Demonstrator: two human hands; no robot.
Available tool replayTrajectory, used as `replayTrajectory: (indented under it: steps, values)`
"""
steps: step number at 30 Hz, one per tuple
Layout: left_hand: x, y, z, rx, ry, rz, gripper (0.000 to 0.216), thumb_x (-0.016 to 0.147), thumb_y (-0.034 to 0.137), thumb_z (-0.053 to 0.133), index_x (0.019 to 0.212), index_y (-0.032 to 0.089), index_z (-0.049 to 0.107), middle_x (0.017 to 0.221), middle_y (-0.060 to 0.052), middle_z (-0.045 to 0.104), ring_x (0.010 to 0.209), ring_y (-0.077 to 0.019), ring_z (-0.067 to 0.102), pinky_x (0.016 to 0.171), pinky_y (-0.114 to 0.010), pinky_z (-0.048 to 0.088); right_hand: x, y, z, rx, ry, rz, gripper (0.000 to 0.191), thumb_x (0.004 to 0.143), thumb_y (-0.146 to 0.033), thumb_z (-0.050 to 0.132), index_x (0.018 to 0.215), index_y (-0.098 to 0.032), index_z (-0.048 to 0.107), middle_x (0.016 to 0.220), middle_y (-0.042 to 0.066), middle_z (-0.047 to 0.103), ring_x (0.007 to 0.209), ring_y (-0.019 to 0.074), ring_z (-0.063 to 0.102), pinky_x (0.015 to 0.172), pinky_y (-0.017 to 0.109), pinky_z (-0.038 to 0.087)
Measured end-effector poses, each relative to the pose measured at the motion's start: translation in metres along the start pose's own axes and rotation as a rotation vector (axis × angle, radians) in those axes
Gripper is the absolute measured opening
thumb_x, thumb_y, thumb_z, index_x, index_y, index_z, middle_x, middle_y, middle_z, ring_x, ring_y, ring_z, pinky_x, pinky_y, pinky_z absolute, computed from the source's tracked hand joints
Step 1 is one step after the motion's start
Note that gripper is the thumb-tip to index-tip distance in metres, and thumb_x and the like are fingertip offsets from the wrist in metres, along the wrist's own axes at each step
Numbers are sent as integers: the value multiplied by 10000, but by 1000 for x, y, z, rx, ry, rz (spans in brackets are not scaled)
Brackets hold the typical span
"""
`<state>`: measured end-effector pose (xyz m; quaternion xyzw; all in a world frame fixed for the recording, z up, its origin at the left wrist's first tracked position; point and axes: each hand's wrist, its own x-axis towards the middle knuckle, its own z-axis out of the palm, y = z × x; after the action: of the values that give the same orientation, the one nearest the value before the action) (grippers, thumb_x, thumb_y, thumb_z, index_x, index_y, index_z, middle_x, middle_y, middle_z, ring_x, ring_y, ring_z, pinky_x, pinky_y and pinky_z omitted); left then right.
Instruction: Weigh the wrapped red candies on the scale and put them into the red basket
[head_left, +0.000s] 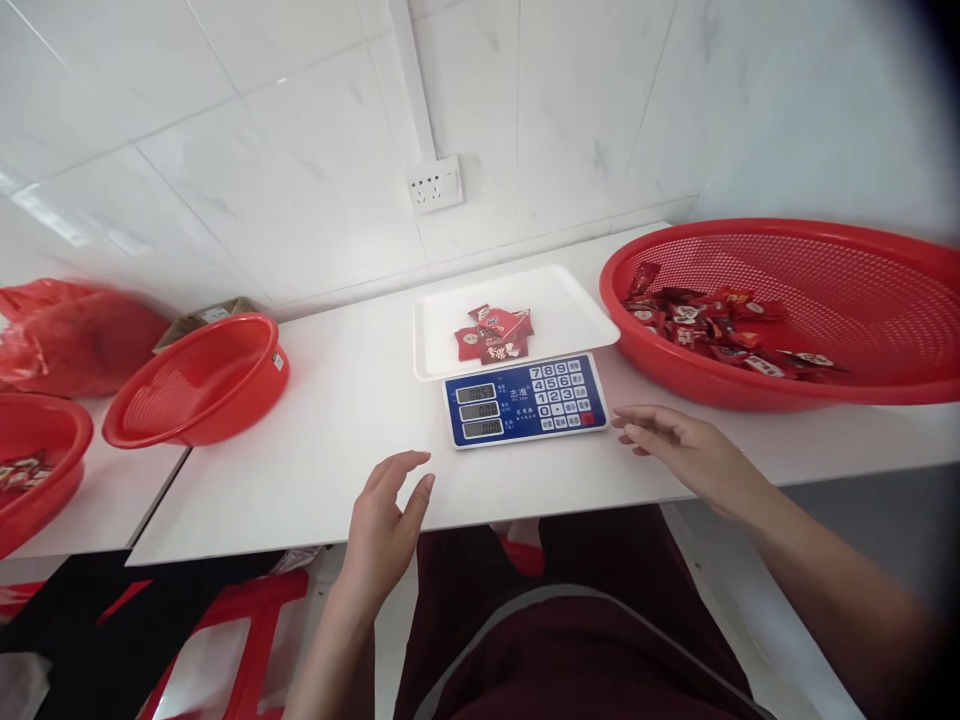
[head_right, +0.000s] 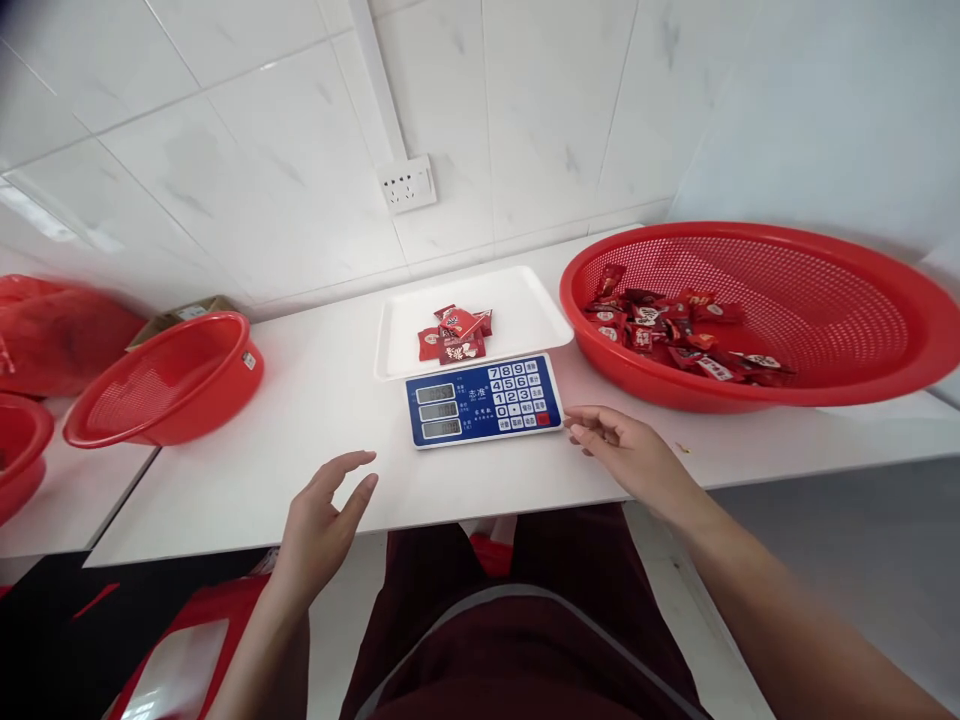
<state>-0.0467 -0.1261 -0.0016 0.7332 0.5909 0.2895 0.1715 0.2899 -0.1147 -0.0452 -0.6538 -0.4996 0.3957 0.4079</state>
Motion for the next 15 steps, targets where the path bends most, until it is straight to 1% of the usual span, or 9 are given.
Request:
replayTrajectory:
  steps: [1,3,5,6,9,11,13,15]
  values:
    - [0,0,-1,15,11,12,257,905,355,477,1090,249,618,1128,-55,656,1070,-229,604,549,-249,519,0,1,-1,16,7,6,533,699,-542,602,1090,-179,606,1102,107,672,891,232,654,800,390,545]
    - [3,-6,-5,64,51,43,259,904,354,476,1093,245,616,1131,-59,653,1074,-229,601,694,-304,550,2,2,-4,37,26,15,521,697,-543,608,1074,-183,613,1078,104,678,868,225,661,795,387,547]
    - [11,-17,-12,147,113,64,268,901,355,478,1104,238,608,1162,-74,634,1103,-242,583,839,-373,529,5,4,-7,57,52,13,525,688,-558,612,1055,-182,620,1053,105,681,847,224,663,777,384,550]
    - [17,-24,-17,199,149,67,279,897,355,480,1115,230,602,1188,-90,617,1127,-256,565,886,-405,509,6,5,-8,67,61,11,532,683,-567,613,1048,-180,622,1039,106,684,840,225,663,767,383,552]
    - [41,-51,-35,384,260,54,348,885,350,480,1172,176,570,1283,-169,532,1221,-325,475,964,-501,442,11,6,-10,79,56,1,535,692,-575,610,1049,-177,626,1019,107,688,830,227,664,746,373,556]
    - [60,-69,-47,489,331,42,414,886,352,473,1236,138,523,1355,-215,450,1295,-371,377,1009,-557,375,12,2,-11,66,22,-16,513,714,-564,605,1058,-184,629,1015,102,693,831,228,669,746,365,560]
    - [80,-82,-54,557,385,30,467,889,354,467,1293,119,470,1410,-232,382,1352,-393,277,1039,-579,322,14,-3,-12,42,-19,-37,487,730,-556,603,1055,-195,639,1003,93,702,835,230,676,755,357,564]
    - [100,-89,-57,602,400,5,498,890,351,467,1327,114,437,1436,-231,355,1379,-393,216,1056,-580,294,16,-7,-12,22,-44,-48,472,729,-559,608,1040,-207,657,986,87,712,834,236,685,757,349,571]
